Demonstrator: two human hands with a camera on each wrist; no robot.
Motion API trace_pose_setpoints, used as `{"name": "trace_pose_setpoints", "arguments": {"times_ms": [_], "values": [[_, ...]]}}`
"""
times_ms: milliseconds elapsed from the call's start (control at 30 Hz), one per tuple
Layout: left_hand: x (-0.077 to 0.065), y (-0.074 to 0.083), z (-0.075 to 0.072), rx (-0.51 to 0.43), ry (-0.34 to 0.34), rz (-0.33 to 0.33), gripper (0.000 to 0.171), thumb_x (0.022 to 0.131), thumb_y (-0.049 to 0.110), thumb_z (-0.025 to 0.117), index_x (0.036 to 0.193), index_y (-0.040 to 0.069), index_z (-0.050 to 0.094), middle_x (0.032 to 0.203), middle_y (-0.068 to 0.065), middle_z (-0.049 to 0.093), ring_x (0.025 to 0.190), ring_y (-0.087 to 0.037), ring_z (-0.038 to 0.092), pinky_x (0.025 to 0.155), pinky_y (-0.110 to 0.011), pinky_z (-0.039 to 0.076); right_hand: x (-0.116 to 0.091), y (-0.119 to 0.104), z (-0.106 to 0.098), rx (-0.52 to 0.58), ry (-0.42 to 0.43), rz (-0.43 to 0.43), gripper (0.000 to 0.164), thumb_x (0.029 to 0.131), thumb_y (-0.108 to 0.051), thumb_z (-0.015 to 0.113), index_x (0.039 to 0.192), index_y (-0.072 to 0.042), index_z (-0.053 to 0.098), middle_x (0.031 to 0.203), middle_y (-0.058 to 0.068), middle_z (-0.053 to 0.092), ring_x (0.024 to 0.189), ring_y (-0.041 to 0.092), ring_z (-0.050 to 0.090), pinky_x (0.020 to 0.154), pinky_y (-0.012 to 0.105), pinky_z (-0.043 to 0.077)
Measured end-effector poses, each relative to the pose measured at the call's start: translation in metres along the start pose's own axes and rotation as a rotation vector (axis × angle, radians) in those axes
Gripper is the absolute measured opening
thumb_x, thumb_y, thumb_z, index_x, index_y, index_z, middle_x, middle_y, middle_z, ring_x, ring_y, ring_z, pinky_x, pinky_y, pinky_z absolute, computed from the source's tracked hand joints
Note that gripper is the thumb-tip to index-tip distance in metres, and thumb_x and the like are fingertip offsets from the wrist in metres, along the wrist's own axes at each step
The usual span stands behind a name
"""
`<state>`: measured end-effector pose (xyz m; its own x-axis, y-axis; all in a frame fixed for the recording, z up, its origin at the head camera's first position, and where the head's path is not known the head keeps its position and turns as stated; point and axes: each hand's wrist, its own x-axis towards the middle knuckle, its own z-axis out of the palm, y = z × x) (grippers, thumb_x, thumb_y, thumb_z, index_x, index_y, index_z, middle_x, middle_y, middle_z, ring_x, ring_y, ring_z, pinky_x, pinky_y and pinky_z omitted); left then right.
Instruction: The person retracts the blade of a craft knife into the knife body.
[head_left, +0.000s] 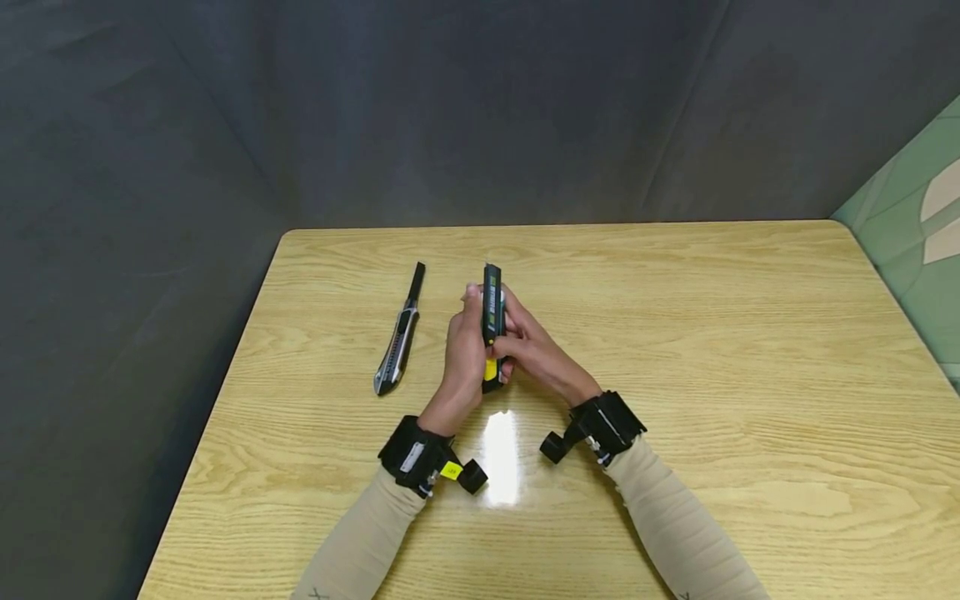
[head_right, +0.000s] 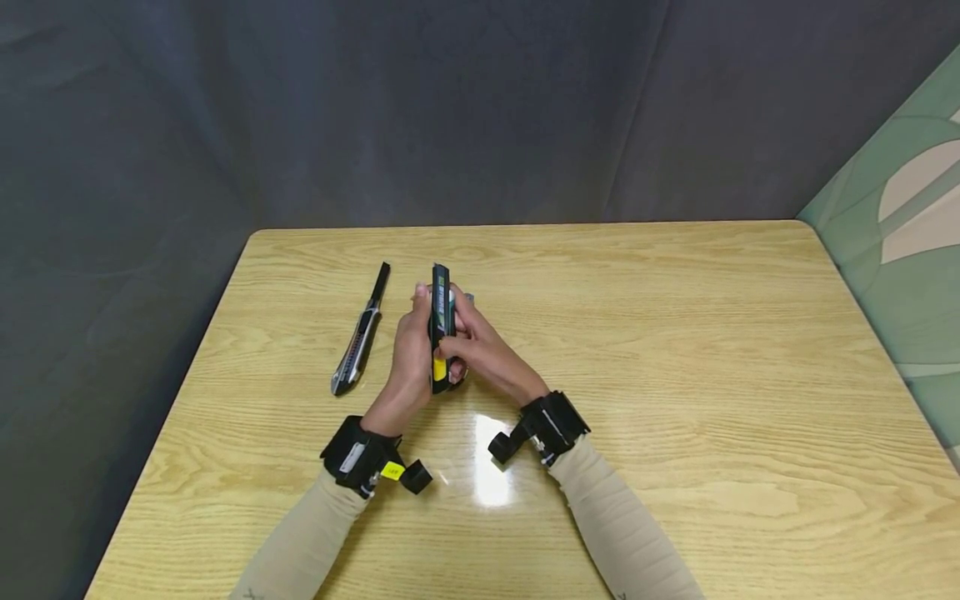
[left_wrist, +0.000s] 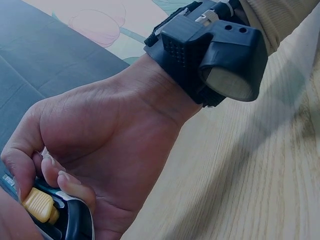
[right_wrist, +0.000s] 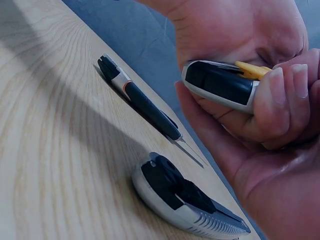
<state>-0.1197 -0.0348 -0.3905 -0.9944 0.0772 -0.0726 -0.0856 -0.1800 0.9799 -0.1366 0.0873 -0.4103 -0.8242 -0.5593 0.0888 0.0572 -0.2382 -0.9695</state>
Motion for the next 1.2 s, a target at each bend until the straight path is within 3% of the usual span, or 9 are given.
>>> {"name": "trace_pose_setpoints", "arguments": {"times_ms": [267,600,967,1200], "values": [[0.0007,-0.0003,0.0004,-0.029,-0.013,-0.026,0.071,0.095,0.063,0.025,0.078,0.003,0.058,0.051,-0.004,0.054,0.036,-0.025,0.047,0.029,-0.028,0.043,0.0003,0.0013,-0.0010,0.001,-0.007,-0.002,0.085,0.080,0.007,0.047,0.147,-0.038,0.020,0.080,0.009,0.055,0.053,0.021,0.048,0.039,0.026,0.046],[0.0021,0.0005,0.0005,-0.016,-0.010,-0.020,0.070,0.096,0.062,0.024,0.080,0.004,0.061,0.059,-0.005,0.058,0.039,-0.023,0.047,0.030,-0.028,0.044,0.0005,0.0016,-0.0041,-0.010,-0.034,-0.010,0.081,0.082,0.008,0.048,0.148,-0.031,0.022,0.078,0.009,0.057,0.051,0.020,0.047,0.041,0.025,0.044],[0.0020,0.0002,0.0007,-0.024,-0.011,-0.014,0.072,0.096,0.062,0.025,0.078,0.002,0.061,0.058,-0.005,0.058,0.037,-0.023,0.047,0.029,-0.027,0.044,-0.0016,-0.0017,-0.0038,-0.015,-0.047,0.014,0.088,0.080,0.009,0.049,0.148,-0.038,0.018,0.080,0.011,0.058,0.053,0.020,0.048,0.043,0.025,0.045],[0.0010,0.0028,-0.0014,0.010,0.002,0.006,0.070,0.098,0.058,0.024,0.085,0.000,0.062,0.063,-0.002,0.060,0.043,-0.018,0.048,0.035,-0.028,0.044,-0.0021,-0.0011,-0.0040,-0.025,-0.062,0.029,0.091,0.080,0.007,0.052,0.147,-0.042,0.015,0.080,0.012,0.059,0.057,0.021,0.051,0.045,0.027,0.048]]}}
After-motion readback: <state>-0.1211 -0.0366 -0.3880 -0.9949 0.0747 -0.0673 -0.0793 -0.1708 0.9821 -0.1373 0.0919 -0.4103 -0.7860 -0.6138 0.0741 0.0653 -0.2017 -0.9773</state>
